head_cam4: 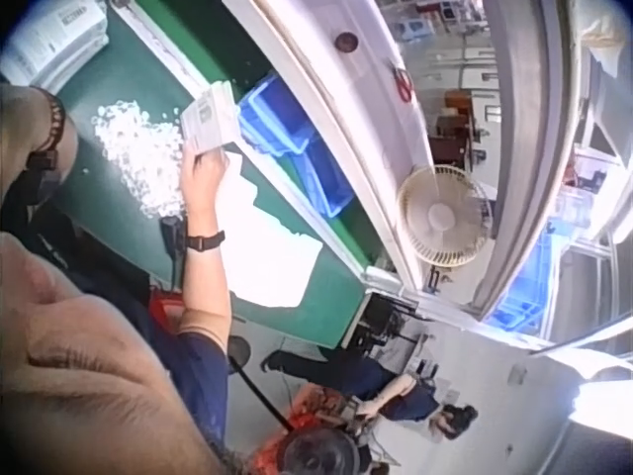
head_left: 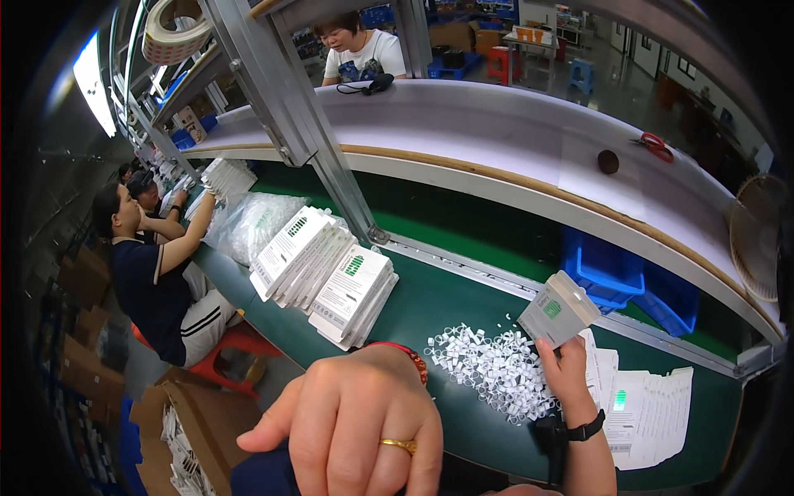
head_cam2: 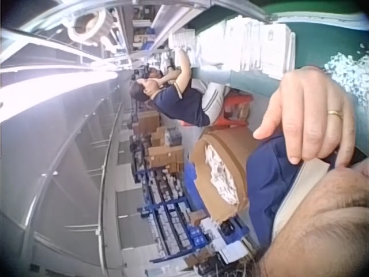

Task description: The recorder is packaging small items into boxes on an assembly line.

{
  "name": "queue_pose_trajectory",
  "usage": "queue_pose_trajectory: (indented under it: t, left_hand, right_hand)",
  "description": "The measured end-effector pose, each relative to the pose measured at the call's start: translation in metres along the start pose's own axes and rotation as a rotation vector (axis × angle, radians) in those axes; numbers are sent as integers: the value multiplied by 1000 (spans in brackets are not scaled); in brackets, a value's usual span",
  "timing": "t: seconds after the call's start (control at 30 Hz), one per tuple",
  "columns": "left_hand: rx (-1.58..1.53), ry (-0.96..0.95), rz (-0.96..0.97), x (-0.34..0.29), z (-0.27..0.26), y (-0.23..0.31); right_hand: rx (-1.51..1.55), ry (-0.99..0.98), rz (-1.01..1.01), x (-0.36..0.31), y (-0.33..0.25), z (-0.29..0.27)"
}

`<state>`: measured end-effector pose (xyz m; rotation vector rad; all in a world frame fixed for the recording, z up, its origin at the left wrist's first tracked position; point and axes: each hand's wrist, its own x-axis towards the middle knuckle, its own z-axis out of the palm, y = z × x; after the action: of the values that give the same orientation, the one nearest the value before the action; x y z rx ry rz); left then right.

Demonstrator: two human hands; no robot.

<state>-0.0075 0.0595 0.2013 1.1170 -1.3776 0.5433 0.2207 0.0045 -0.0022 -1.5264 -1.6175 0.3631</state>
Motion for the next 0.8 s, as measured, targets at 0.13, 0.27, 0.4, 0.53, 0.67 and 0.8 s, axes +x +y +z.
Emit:
queue_pose_trajectory:
  t: [0.13,0.27,0.4,0.53,0.67,0.8]
  left_hand:
    - [9,112,56,-6,19,1]
    - [101,84,56,-11,17,2]
    - [117,82,66,-9,14,7]
    - [54,89,54,-6,9,12]
    - [38,126,83,-5,4,8]
    - [116,125,62,-4,-7,5]
  right_hand:
    - [53,16,0,-2,2,-4]
    - [60,23,-12,1,10,-3]
    - [92,35,79,3,7,-4]
    - [250,145,176,1,14,4]
    - [373,135,273,-2,9,2]
    - [266,134,184,-4,20,6]
